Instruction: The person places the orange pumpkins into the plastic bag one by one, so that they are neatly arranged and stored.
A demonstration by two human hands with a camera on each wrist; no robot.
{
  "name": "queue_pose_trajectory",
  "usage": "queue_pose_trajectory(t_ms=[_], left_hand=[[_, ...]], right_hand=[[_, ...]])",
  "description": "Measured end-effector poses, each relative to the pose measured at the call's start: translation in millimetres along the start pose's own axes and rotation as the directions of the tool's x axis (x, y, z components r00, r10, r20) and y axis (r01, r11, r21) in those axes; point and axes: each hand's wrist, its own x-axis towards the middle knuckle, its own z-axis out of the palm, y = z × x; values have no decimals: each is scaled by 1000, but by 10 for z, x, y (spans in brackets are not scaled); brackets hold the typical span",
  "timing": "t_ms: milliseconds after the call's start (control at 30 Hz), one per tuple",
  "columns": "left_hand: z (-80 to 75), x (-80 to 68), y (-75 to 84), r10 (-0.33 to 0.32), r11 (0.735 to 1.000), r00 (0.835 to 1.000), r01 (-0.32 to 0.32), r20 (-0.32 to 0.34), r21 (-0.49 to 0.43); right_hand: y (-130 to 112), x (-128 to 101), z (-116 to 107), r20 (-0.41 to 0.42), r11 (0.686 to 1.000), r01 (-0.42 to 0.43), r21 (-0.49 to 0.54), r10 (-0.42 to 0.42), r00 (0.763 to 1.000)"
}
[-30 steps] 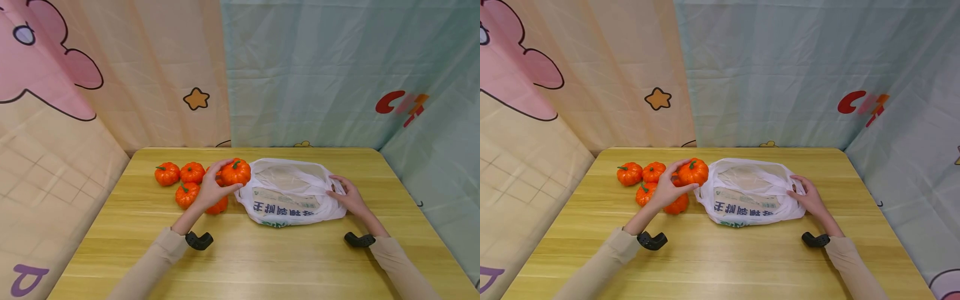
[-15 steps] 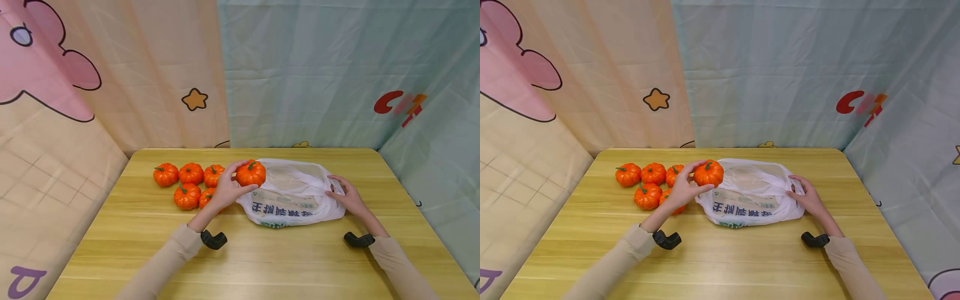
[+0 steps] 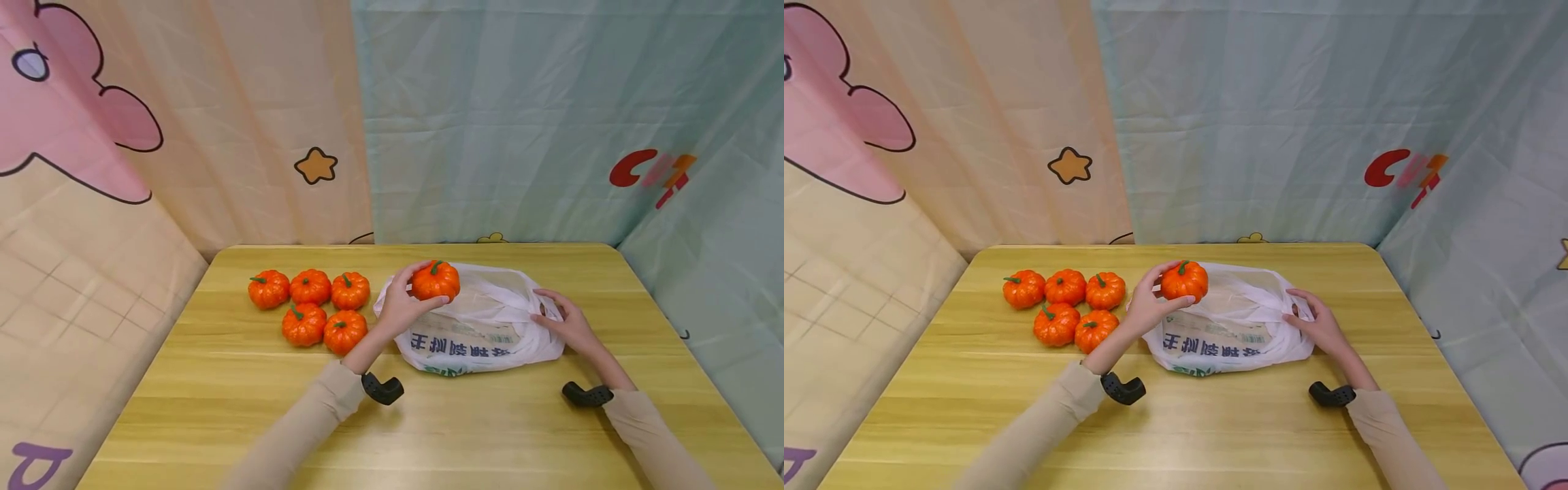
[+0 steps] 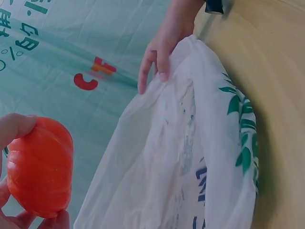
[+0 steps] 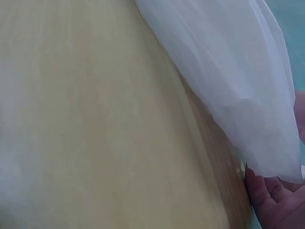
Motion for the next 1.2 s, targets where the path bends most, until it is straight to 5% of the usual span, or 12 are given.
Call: queue_pose_trajectory(t_ms=[400, 1200], left_hand=[[368, 135, 65, 11, 1000, 999, -10, 46, -26], [990, 276, -61, -107, 994, 992, 105, 63, 30]], right_hand=[[3, -17, 17, -6, 1000, 16, 27, -16, 1000], [-4, -11, -18, 15, 1000, -4, 10, 4, 1000]])
